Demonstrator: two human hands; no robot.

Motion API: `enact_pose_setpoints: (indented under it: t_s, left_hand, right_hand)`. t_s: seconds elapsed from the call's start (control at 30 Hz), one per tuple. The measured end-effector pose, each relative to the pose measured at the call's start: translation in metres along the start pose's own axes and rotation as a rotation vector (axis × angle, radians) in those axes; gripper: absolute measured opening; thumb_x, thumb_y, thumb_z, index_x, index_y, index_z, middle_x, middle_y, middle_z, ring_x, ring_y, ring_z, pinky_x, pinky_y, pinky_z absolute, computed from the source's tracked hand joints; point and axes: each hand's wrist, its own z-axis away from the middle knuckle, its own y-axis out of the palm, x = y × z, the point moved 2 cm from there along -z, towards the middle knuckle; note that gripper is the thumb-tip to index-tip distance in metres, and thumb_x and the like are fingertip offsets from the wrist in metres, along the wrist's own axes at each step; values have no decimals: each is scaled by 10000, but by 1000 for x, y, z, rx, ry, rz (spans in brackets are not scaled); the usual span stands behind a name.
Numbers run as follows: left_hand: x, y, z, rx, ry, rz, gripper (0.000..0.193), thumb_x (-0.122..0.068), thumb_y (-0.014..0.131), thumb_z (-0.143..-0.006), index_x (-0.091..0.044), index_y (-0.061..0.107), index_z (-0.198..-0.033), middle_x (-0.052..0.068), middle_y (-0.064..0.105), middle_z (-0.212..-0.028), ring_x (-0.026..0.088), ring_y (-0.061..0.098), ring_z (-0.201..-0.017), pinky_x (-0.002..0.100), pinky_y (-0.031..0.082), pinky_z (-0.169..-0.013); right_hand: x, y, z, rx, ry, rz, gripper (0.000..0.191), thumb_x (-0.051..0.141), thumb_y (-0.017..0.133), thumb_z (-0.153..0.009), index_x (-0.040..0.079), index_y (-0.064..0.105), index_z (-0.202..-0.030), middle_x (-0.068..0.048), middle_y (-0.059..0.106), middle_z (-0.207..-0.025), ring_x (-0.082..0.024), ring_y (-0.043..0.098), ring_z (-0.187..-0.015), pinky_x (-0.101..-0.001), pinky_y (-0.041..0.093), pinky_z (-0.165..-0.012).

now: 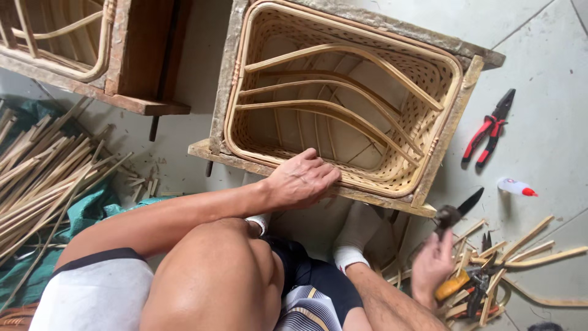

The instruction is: The person sits on the floor assembling a rattan basket frame in a wooden mold. They fit curved bamboo ribs into the woven rim, apply glue from a squeeze bottle along the joints, and tap the ribs and frame with a hammer to seat them, rotating the mold to reach each side.

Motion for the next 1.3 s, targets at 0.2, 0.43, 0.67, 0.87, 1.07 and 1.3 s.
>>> enact_pose_setpoints:
  t_s: [0.2, 0.43, 0.67, 0.87, 1.07, 1.3]
  left_hand:
    - [-7, -16, -3, 3, 37, 49, 332, -262, 731, -782, -65, 573, -998, 97, 636, -861, 272, 642, -833, 409, 457, -794]
    - [-44, -34, -12, 85, -37, -25, 358, -221, 756, -793, -40, 626, -1073, 99, 695, -878, 251, 681, -842, 386, 500, -781]
    - [-49, -31, -10, 194, -36, -178, 475, -317, 754, -814, -36, 633, -1177, 77, 739, -988, 213, 704, -901, 359, 528, -831]
    - [-52, -27, -12, 215, -74, -190, 443, -330, 764, -850, -42, 639, -1162, 67, 724, -898, 213, 700, -852, 360, 523, -808]
    - [-54, -28, -16, 224, -74, -188, 445, -317, 768, -825, -49, 641, -1157, 60, 723, -911, 210, 695, -858, 364, 521, -794]
    - [-53, -32, -21, 106, -18, -109, 423, -284, 763, -803, -40, 625, -1121, 84, 723, -962, 238, 690, -881, 382, 514, -795]
  right_hand:
    - [4, 36, 9, -99, -290, 88, 416, -16, 613, -1037, -76, 557, -1445, -272, 628, -1388, -354, 602, -1306, -438, 473, -1097]
    - [1, 23, 19, -72, 87, 109, 465, 161, 612, -999, -14, 566, -1427, -279, 664, -1225, -428, 664, -1075, -467, 551, -877]
    - [-2, -22, 9, 313, 174, 144, 492, 152, 634, -991, 40, 545, -1461, -180, 650, -1320, -382, 680, -916, -427, 571, -800]
    - [-44, -116, -32, 196, 527, 328, 226, 243, 575, -1083, 130, 753, -1166, -128, 803, -878, -168, 633, -602, -341, 511, -532]
    - [-56, -116, -86, 142, 401, 346, 211, 272, 749, -967, 64, 736, -1004, -96, 761, -943, -186, 709, -815, -326, 548, -684]
    - [-58, -114, -115, -8, 307, -150, 75, 70, 633, -1004, 31, 600, -1058, -123, 732, -957, -171, 755, -857, -270, 628, -691]
